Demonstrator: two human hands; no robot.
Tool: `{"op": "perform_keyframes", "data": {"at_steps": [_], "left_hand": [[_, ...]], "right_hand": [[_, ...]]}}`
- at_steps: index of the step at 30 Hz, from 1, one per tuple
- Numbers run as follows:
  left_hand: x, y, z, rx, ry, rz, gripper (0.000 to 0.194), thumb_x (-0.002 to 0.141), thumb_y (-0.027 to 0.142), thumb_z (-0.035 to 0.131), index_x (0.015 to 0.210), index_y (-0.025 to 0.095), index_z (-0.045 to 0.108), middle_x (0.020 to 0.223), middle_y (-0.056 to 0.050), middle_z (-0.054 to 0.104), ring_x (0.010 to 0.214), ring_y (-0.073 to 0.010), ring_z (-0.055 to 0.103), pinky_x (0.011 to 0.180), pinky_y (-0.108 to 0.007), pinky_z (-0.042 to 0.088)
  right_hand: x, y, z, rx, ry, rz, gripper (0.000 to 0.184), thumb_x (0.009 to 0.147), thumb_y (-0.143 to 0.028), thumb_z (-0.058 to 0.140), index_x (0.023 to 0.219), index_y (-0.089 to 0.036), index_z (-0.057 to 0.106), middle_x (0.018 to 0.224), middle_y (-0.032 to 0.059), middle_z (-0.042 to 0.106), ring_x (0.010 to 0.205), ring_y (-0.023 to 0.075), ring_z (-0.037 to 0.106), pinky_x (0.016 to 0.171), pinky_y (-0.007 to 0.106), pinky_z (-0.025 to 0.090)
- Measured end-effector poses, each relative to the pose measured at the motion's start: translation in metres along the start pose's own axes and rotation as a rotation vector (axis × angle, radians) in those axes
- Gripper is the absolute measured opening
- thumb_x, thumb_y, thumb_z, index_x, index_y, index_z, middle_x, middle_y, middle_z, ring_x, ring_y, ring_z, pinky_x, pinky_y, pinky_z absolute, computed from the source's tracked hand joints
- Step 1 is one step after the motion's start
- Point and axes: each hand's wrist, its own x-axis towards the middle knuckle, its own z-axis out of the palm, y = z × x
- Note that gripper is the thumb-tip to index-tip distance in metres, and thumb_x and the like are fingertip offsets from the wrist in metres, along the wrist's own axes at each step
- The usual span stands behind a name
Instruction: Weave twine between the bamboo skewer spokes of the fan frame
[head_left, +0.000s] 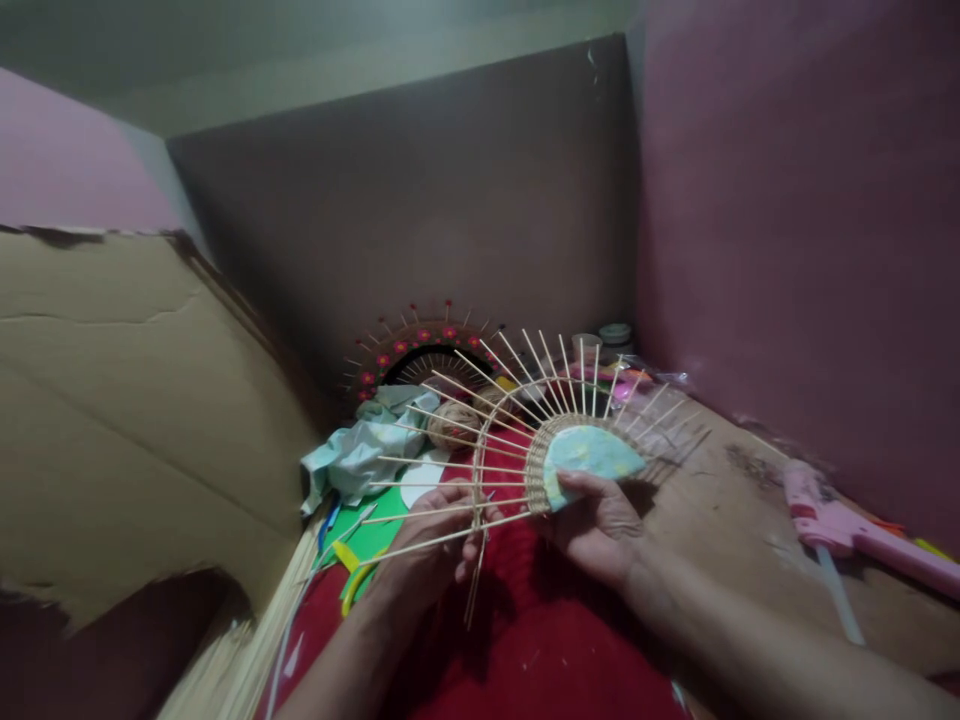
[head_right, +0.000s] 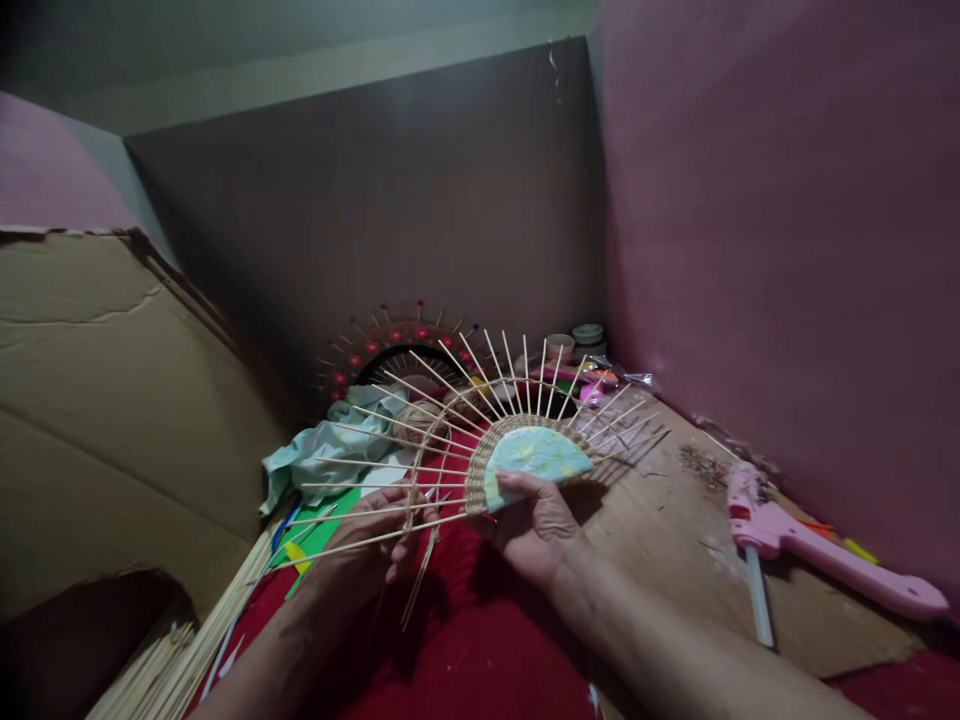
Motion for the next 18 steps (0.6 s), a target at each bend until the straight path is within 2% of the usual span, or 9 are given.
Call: {"op": "perform_keyframes", "data": {"at_steps": [3,8,11,14,18], "left_hand": [[-0.001,-0.002,0.000,0.052,-0.010,0.006,0.016,0.065,0.022,0.069,0.074,0.012,0.060,0.060,0.000,0.059,0.035,-0.0043,0.041,0.029,-0.015,0.032],[-0.005,-0.004,-0.001,0.155,-0.058,0.060,0.017,0.066,0.024,0.069,0.076,0.011,0.065,0.055,0.001,0.054,0.039,-0.0042,0.040,0.036,-0.016,0.031],[-0.009,-0.002,0.000,0.204,-0.059,0.047,0.021,0.066,0.025,0.070,0.082,0.012,0.067,0.068,-0.004,0.062,0.050,-0.0073,0.049,0.044,-0.018,0.036],[-0.011,0.001,0.003,0.248,-0.075,0.035,0.019,0.066,0.022,0.070,0.082,0.011,0.067,0.074,-0.006,0.064,0.061,-0.0123,0.056,0.053,-0.021,0.041],[-0.009,-0.002,0.005,0.191,-0.039,0.071,0.018,0.064,0.020,0.072,0.080,0.012,0.065,0.076,-0.006,0.065,0.064,-0.0140,0.060,0.058,-0.023,0.044]], "right_hand": [[-0.002,0.002,-0.002,-0.022,-0.014,0.002,0.023,0.062,-0.004,0.062,0.082,-0.017,0.062,0.073,0.0029,0.067,0.067,0.0172,0.058,0.070,0.036,0.047],[-0.010,0.009,0.000,-0.136,-0.130,0.103,0.014,0.062,-0.009,0.066,0.075,-0.013,0.064,0.076,0.0068,0.069,0.071,0.0187,0.059,0.069,0.034,0.047],[-0.016,0.017,0.003,-0.178,-0.190,0.151,0.013,0.063,-0.011,0.068,0.076,-0.011,0.065,0.082,0.0087,0.069,0.075,0.0192,0.060,0.073,0.034,0.047],[-0.021,0.025,0.005,-0.175,-0.162,0.148,0.012,0.064,-0.008,0.067,0.075,-0.011,0.065,0.085,0.0090,0.069,0.080,0.0199,0.061,0.078,0.035,0.047],[-0.024,0.032,0.004,-0.171,-0.133,0.147,0.009,0.068,-0.008,0.065,0.076,-0.011,0.064,0.084,0.0115,0.068,0.083,0.0246,0.062,0.082,0.043,0.046]]}}
